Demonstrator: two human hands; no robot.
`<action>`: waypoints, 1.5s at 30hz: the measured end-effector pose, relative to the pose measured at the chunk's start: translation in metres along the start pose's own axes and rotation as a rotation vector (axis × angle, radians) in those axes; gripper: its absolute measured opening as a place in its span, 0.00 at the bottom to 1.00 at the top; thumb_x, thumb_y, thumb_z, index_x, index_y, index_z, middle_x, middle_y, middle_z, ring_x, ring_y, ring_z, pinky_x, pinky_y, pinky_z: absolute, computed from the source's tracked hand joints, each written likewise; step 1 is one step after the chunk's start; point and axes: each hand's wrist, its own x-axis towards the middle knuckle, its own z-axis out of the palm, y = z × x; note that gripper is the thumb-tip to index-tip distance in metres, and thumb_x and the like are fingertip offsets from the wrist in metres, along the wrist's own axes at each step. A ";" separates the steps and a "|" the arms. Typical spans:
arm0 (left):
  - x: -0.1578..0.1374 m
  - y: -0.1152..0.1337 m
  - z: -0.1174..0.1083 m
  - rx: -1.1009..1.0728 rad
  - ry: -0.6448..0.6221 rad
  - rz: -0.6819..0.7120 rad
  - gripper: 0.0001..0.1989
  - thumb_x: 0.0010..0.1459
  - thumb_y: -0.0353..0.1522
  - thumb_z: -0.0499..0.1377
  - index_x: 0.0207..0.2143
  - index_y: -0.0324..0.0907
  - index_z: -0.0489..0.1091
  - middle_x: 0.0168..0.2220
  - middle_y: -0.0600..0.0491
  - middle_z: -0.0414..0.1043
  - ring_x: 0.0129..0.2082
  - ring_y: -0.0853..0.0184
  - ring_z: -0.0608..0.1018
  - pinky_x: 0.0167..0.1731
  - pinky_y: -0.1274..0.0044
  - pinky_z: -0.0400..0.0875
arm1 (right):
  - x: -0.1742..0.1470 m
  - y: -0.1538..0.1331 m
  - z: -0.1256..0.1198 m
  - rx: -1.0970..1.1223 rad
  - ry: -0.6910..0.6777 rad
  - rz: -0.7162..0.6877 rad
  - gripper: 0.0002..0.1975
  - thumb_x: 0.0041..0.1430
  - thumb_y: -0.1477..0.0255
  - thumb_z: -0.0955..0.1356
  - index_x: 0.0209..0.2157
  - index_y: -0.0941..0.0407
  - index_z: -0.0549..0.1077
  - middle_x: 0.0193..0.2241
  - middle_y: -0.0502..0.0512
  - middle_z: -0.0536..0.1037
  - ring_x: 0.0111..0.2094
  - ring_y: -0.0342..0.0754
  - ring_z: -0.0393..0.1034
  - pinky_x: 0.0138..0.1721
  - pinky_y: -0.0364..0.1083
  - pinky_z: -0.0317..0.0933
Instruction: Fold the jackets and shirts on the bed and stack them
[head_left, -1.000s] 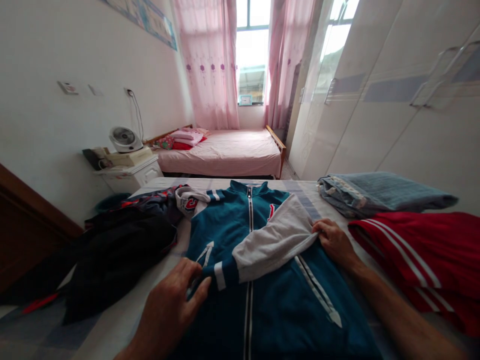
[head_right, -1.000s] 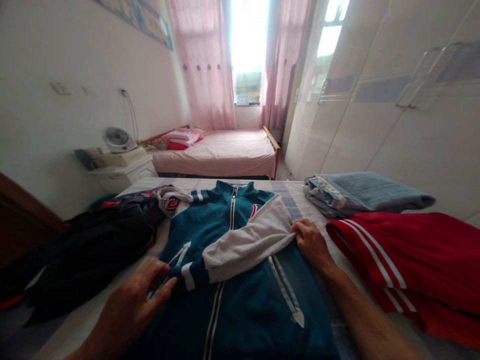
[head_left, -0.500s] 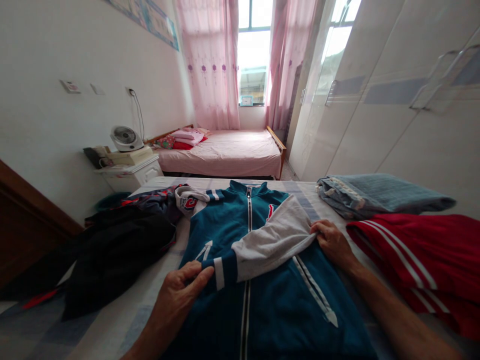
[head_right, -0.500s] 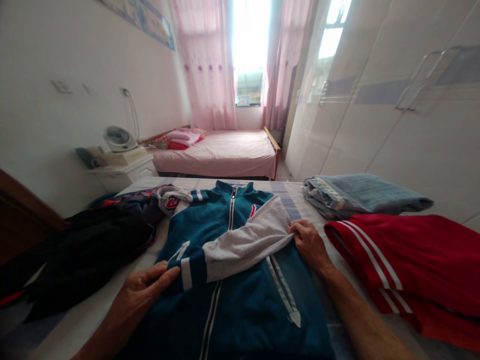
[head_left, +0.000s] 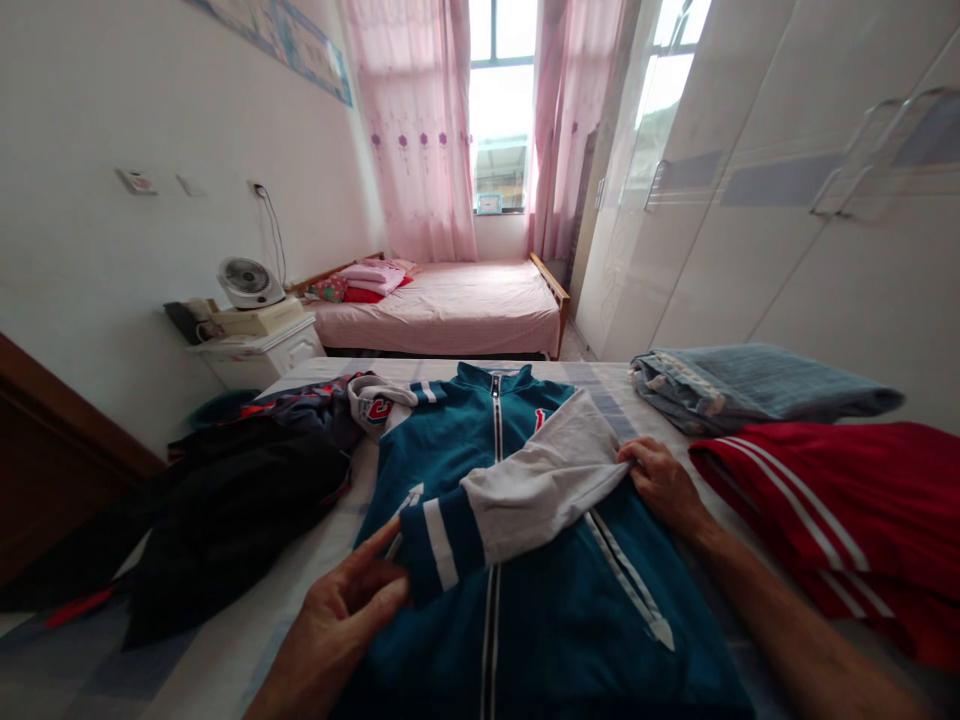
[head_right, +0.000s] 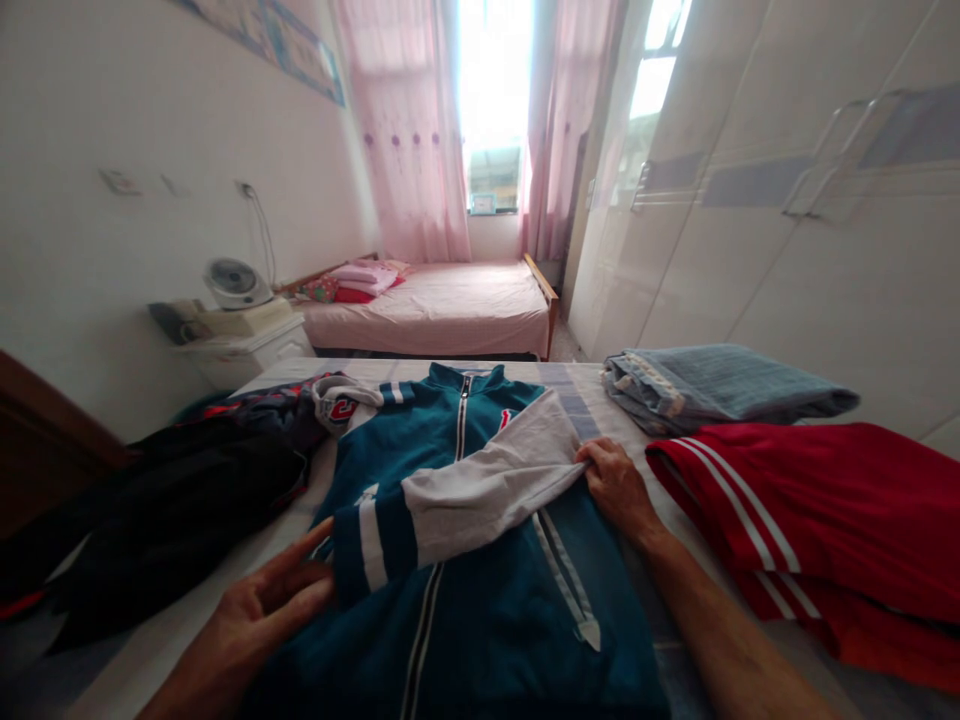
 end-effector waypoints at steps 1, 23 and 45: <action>-0.001 -0.002 -0.005 0.058 -0.042 0.006 0.33 0.45 0.44 0.62 0.52 0.39 0.66 0.25 0.53 0.76 0.29 0.61 0.78 0.33 0.72 0.72 | 0.000 0.000 0.000 -0.001 -0.004 0.001 0.11 0.46 0.79 0.59 0.28 0.54 0.69 0.35 0.54 0.72 0.42 0.50 0.64 0.46 0.48 0.58; 0.010 -0.009 0.020 1.282 -0.290 1.340 0.29 0.59 0.48 0.49 0.53 0.37 0.65 0.54 0.44 0.67 0.53 0.54 0.70 0.47 0.65 0.71 | 0.090 -0.105 0.035 -0.229 -0.303 -0.246 0.07 0.54 0.73 0.65 0.28 0.55 0.75 0.38 0.56 0.74 0.44 0.50 0.66 0.45 0.47 0.55; 0.029 -0.003 -0.027 0.486 0.186 0.264 0.23 0.59 0.40 0.51 0.54 0.39 0.63 0.58 0.43 0.60 0.58 0.57 0.63 0.57 0.64 0.58 | 0.025 -0.079 0.046 -0.389 -0.306 -0.113 0.27 0.63 0.61 0.53 0.60 0.57 0.59 0.62 0.54 0.55 0.63 0.53 0.47 0.60 0.53 0.45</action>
